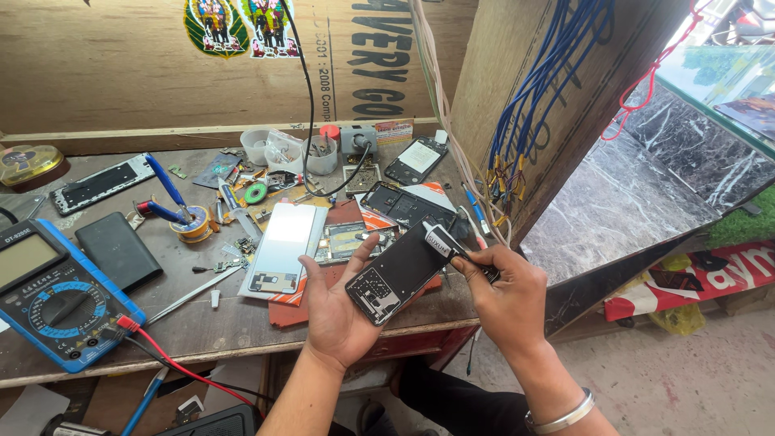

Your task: The person applies adhesive from a small tube onto the internal frame of a disassembled smartphone, then presses a new black back cover onto the phone and aligns it. They then handle the phone body with its battery exposed, pick small parts from the bench, and carry the phone to a lower shelf area while reaching for items.

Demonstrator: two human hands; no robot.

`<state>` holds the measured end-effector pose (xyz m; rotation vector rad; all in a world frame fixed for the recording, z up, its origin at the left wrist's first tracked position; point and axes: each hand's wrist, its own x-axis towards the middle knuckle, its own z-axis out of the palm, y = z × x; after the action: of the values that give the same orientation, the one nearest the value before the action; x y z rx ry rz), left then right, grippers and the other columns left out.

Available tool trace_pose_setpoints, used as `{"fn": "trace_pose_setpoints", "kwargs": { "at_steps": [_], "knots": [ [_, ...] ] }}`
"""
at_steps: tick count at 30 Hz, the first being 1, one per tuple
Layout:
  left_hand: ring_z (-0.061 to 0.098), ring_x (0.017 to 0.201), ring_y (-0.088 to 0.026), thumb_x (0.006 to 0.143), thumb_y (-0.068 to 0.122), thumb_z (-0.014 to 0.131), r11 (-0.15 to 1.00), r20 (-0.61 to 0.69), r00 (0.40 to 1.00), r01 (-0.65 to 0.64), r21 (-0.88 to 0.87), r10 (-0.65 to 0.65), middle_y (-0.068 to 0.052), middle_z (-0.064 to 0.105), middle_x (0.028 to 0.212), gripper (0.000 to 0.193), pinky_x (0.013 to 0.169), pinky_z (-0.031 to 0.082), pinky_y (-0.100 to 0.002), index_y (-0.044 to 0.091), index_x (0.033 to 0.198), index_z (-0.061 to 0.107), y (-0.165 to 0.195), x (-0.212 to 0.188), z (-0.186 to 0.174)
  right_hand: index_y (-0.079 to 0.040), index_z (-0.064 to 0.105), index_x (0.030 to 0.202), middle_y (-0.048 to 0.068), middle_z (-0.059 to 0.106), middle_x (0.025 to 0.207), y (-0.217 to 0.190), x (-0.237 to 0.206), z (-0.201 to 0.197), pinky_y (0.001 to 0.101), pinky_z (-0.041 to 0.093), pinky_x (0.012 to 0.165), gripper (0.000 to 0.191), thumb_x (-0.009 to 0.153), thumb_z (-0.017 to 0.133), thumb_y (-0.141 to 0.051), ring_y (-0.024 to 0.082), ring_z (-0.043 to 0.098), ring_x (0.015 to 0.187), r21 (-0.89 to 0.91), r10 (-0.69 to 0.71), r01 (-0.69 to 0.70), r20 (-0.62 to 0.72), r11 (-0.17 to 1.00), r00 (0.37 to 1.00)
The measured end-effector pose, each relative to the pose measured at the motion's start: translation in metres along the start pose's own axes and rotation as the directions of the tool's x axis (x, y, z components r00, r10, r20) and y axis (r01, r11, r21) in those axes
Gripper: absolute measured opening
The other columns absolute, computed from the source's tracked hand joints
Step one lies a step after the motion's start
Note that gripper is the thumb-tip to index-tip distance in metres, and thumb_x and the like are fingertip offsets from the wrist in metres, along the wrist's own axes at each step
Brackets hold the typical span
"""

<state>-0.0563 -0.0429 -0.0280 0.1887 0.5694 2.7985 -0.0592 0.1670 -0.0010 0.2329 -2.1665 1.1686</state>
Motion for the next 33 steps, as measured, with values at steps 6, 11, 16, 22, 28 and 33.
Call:
{"fn": "trace_pose_setpoints", "kwargs": {
  "at_steps": [6,11,16,22,28,33],
  "knots": [
    [0.049,0.139,-0.040,0.082,0.089,0.024,1.000,0.005,1.000,0.007,0.015,-0.007,-0.024,0.046,0.153,0.105,0.113,0.044,-0.058,0.010,0.150,0.036,0.006,0.002,0.000,0.001,0.075,0.087,0.012,0.075,0.075,-0.002,0.003,0.004,0.0275,0.049,0.057,0.016,0.079,0.085,-0.007,0.012,0.068,0.062,0.012,-0.002,0.002,-0.002,1.000,1.000],
    [0.049,0.139,-0.040,0.082,0.090,0.025,1.000,-0.005,1.000,0.009,0.000,-0.009,-0.024,0.046,0.153,0.105,0.114,0.043,-0.058,0.010,0.150,0.036,0.007,0.005,-0.001,0.001,0.076,0.087,0.012,0.076,0.075,-0.001,0.004,0.005,0.0274,0.050,0.057,0.014,0.080,0.085,-0.007,0.012,0.068,0.062,0.021,-0.002,0.002,0.021,1.000,1.000],
    [0.049,0.140,-0.040,0.083,0.089,0.025,1.000,-0.008,1.000,0.003,0.000,-0.003,-0.024,0.045,0.154,0.105,0.114,0.042,-0.058,0.009,0.150,0.036,0.009,0.009,-0.003,0.001,0.074,0.092,0.011,0.076,0.081,0.001,0.006,0.009,0.0269,0.056,0.076,0.011,0.084,0.081,-0.005,0.011,0.073,0.072,0.094,-0.096,0.094,0.011,0.991,0.995],
    [0.049,0.140,-0.040,0.083,0.089,0.026,1.000,0.015,1.000,0.005,-0.004,-0.005,-0.024,0.045,0.153,0.105,0.114,0.042,-0.059,0.010,0.150,0.036,0.015,0.012,-0.006,0.001,0.076,0.089,0.012,0.076,0.077,0.000,0.010,0.017,0.0274,0.051,0.060,0.014,0.080,0.084,-0.006,0.013,0.069,0.065,0.043,0.002,-0.003,0.025,0.999,1.000],
    [0.049,0.139,-0.041,0.082,0.089,0.027,1.000,0.021,1.000,0.011,-0.018,-0.010,-0.025,0.045,0.153,0.104,0.114,0.042,-0.060,0.011,0.149,0.036,0.015,0.015,-0.008,0.001,0.076,0.086,0.012,0.077,0.075,0.004,0.011,0.020,0.0294,0.051,0.059,0.012,0.079,0.085,-0.005,0.013,0.069,0.062,0.025,0.037,-0.038,0.045,0.999,0.998],
    [0.048,0.140,-0.040,0.083,0.089,0.028,1.000,0.016,1.000,0.002,-0.024,-0.002,-0.025,0.045,0.153,0.104,0.115,0.041,-0.060,0.009,0.150,0.036,0.017,0.018,-0.009,0.002,0.075,0.089,0.011,0.077,0.078,0.006,0.013,0.022,0.0295,0.057,0.087,0.011,0.082,0.082,0.000,0.012,0.071,0.068,0.080,-0.098,0.095,0.034,0.992,0.995]
  ]
}}
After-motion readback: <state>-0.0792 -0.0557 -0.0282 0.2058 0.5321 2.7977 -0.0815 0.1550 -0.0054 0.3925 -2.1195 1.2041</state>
